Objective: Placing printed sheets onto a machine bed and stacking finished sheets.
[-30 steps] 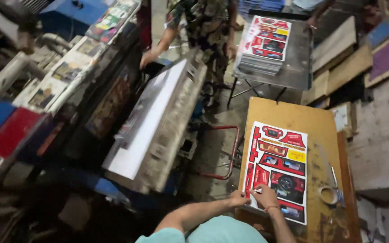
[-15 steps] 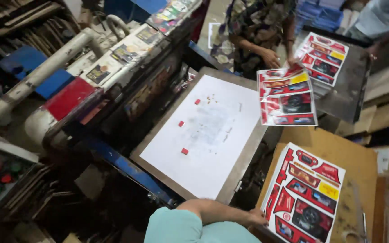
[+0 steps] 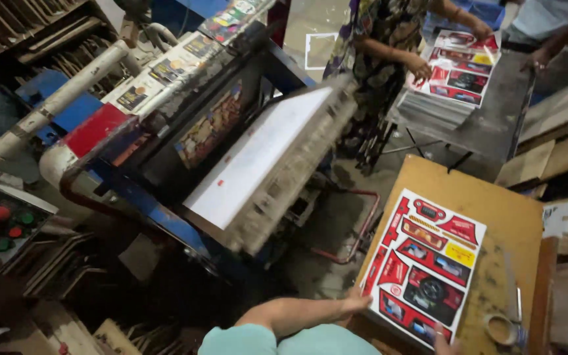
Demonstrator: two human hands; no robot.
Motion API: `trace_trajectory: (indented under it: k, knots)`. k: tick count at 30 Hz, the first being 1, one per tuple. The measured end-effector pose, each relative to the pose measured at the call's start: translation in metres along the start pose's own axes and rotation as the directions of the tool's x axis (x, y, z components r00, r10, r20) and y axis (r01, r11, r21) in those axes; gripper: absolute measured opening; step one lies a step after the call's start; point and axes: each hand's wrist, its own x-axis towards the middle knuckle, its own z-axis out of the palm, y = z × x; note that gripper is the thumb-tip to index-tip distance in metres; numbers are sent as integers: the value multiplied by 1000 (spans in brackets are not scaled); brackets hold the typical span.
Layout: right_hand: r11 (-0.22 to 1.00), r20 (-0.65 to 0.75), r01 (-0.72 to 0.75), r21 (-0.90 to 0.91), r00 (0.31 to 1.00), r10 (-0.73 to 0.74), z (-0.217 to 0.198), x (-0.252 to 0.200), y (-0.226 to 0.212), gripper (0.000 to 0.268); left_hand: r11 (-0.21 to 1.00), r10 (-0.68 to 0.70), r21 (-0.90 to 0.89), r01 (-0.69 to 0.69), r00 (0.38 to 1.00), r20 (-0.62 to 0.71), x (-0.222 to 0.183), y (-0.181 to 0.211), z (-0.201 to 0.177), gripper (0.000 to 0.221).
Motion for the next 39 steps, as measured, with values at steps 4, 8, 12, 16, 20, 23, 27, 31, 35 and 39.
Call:
trace_trajectory:
  k: [4,8,12,16,20,23,27,31,35,39]
  knots:
    - [696,-87,-414,-586,887,454,-2,-27,-50,86,972,-160,140,188,968,-191,-27,51,16,41]
    - [734,-66,-368,-571,912,406,-16,-28,-102,81,994,-108,-28,105,983,-146,-4,4,10,34]
    - [882,-45,-281,-379,957,285,-5,-34,-65,97,988,-141,-78,131,982,-128,7,-11,5,28]
    - [898,-26,-234,-374,970,242,6,-34,-26,96,980,-197,-53,192,972,-126,-4,10,8,36]
    - [911,18,-203,-358,974,224,-2,-20,-16,96,450,605,873,-185,783,-145,-56,120,41,38]
    - [896,120,-287,-339,931,344,-20,-11,-31,87,728,413,655,-202,892,-184,-72,168,58,47]
    - [730,208,-245,-638,858,470,-51,16,-64,75,970,-23,227,91,958,-286,-13,102,71,47]
    - [884,80,-333,-327,923,377,-62,33,-107,74,902,305,358,-241,943,-134,13,118,67,54]
    - [634,536,-662,401,730,423,-37,36,-185,52,877,369,295,-379,925,91,-5,194,36,55]
    - [214,718,-737,641,675,171,57,42,-144,50,813,539,202,-546,837,95,-11,238,-79,42]
